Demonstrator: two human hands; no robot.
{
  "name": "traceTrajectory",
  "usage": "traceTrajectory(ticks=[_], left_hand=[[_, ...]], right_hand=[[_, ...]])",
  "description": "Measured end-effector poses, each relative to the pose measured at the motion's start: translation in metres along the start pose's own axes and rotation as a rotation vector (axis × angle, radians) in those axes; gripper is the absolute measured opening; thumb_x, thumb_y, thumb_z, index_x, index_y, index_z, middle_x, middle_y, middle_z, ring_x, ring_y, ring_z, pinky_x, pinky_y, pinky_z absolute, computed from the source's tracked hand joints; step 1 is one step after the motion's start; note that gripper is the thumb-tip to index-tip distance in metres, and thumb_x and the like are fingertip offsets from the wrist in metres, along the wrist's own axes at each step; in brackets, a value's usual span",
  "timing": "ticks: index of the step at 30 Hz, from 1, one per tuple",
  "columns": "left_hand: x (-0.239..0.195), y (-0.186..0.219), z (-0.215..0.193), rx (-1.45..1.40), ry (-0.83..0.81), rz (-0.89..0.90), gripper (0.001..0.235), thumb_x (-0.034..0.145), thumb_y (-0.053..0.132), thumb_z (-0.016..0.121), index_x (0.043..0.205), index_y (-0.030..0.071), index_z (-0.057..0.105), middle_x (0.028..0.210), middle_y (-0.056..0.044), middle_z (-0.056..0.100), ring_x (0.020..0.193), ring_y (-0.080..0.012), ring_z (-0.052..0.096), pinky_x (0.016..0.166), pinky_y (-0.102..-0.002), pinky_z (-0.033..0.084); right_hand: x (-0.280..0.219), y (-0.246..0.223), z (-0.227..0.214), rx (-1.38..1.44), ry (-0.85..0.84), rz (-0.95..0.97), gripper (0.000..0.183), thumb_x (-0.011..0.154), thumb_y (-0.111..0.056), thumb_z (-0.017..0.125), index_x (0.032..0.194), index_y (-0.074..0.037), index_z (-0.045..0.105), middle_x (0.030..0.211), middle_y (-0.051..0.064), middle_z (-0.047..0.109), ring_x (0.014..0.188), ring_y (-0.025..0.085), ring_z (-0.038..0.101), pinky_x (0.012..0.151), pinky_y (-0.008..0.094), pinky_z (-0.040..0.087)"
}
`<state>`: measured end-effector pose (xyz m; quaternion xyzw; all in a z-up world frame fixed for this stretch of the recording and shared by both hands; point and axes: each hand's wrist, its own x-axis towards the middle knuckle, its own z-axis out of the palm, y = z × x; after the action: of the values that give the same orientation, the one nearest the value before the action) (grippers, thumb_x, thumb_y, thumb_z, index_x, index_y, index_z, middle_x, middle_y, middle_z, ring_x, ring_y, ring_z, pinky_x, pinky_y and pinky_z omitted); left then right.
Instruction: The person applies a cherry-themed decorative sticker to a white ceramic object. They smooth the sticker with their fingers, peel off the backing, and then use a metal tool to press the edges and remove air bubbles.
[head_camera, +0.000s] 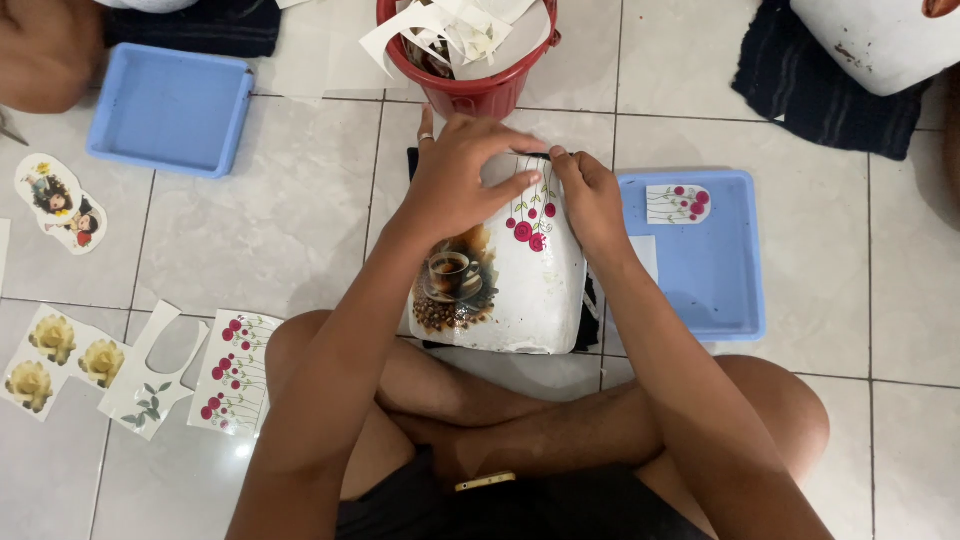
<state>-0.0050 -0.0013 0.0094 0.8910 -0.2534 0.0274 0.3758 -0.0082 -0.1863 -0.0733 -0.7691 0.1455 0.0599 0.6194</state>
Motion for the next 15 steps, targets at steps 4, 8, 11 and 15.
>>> traceTrajectory(ticks=[4,8,11,15], left_hand=[[-0.001,0.014,-0.006,0.085,-0.083,-0.077,0.028,0.091,0.035,0.067,0.117,0.025,0.070,0.102,-0.007,0.069,0.110,-0.0311,0.059,0.102,-0.078,0.005],[-0.001,0.015,-0.007,0.114,-0.064,-0.068,0.030,0.089,0.035,0.067,0.117,0.024,0.069,0.101,-0.008,0.069,0.105,-0.0317,0.062,0.102,-0.078,0.011],[-0.001,0.013,-0.006,0.121,-0.064,-0.053,0.033,0.089,0.036,0.067,0.119,0.023,0.068,0.100,-0.007,0.070,0.104,-0.0304,0.063,0.104,-0.076,0.012],[0.001,0.003,0.000,0.177,-0.045,0.046,0.029,0.090,0.035,0.069,0.117,0.025,0.070,0.096,-0.007,0.069,0.101,-0.0283,0.065,0.104,-0.073,0.019]], right_hand=[[0.006,0.007,-0.001,-0.003,-0.010,-0.006,0.041,0.098,-0.050,0.051,0.077,-0.016,0.058,0.066,0.003,0.052,0.069,0.015,0.053,0.060,0.026,0.041],[0.007,0.008,-0.003,-0.007,0.004,-0.001,0.042,0.097,-0.052,0.052,0.077,-0.016,0.059,0.066,0.003,0.052,0.069,0.016,0.053,0.061,0.026,0.041],[0.000,0.001,-0.006,-0.016,-0.007,0.006,0.042,0.098,-0.052,0.050,0.077,-0.017,0.059,0.067,0.003,0.054,0.069,0.016,0.055,0.061,0.026,0.043],[-0.020,-0.021,-0.010,0.009,0.033,-0.458,0.028,0.105,-0.033,0.047,0.102,-0.008,0.059,0.091,0.010,0.060,0.090,0.021,0.054,0.088,0.041,0.041]])
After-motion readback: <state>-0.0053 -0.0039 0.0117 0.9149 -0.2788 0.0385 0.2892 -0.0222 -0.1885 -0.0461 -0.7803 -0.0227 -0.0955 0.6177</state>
